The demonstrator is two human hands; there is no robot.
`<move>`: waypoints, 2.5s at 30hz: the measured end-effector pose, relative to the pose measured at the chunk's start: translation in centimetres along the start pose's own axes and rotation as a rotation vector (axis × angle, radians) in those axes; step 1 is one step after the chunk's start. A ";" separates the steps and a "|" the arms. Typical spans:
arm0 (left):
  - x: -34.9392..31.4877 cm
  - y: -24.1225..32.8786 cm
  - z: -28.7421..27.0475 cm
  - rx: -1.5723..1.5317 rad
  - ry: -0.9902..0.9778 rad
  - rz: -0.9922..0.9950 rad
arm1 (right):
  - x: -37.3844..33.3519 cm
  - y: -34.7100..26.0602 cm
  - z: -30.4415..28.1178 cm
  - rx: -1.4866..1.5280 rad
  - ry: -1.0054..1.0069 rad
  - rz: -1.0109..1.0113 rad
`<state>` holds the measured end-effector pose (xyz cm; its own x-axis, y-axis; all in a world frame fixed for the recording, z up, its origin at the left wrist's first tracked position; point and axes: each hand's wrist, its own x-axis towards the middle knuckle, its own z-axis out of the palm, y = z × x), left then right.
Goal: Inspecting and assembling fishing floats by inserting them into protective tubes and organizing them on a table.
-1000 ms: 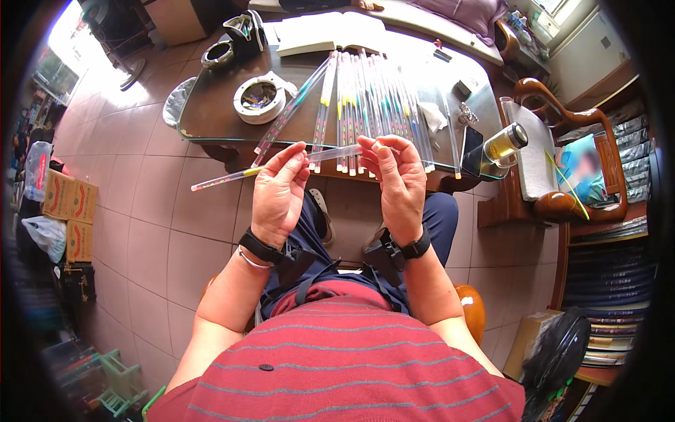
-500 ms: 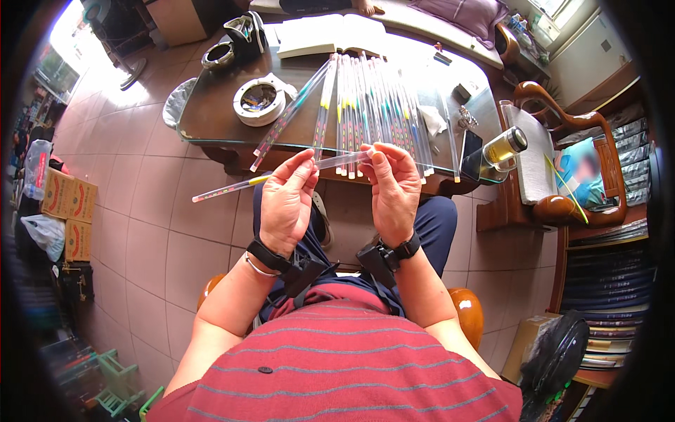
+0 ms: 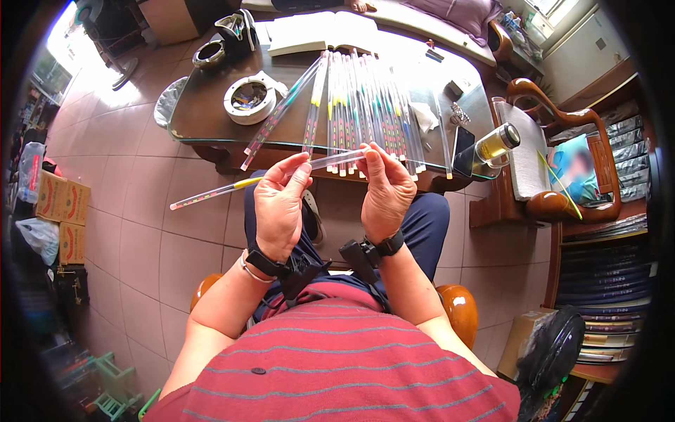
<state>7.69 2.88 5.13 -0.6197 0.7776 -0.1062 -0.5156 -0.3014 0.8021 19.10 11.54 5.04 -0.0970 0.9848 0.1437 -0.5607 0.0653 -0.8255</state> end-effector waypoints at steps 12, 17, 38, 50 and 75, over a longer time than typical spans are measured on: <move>-0.1 -0.9 0.3 0.159 0.048 0.167 | 0.4 1.6 -0.5 -0.053 0.037 -0.067; -0.1 -1.1 0.1 0.196 0.045 0.209 | 0.5 1.7 -0.3 -0.056 0.063 -0.031; 0.0 0.5 0.0 0.362 0.035 0.313 | 0.3 0.7 -0.7 -0.119 -0.123 0.022; 0.2 1.0 -0.2 0.392 -0.027 0.321 | 1.4 -0.3 -1.9 -0.222 -0.277 0.048; 0.1 1.6 -2.5 0.645 -0.211 0.230 | -1.3 -1.7 -3.7 -0.648 -0.520 0.178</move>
<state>5.35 1.09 4.91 -0.5097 0.8433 0.1707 0.1069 -0.1348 0.9851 23.24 10.79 4.26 -0.5936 0.8004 0.0832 0.0657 0.1513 -0.9863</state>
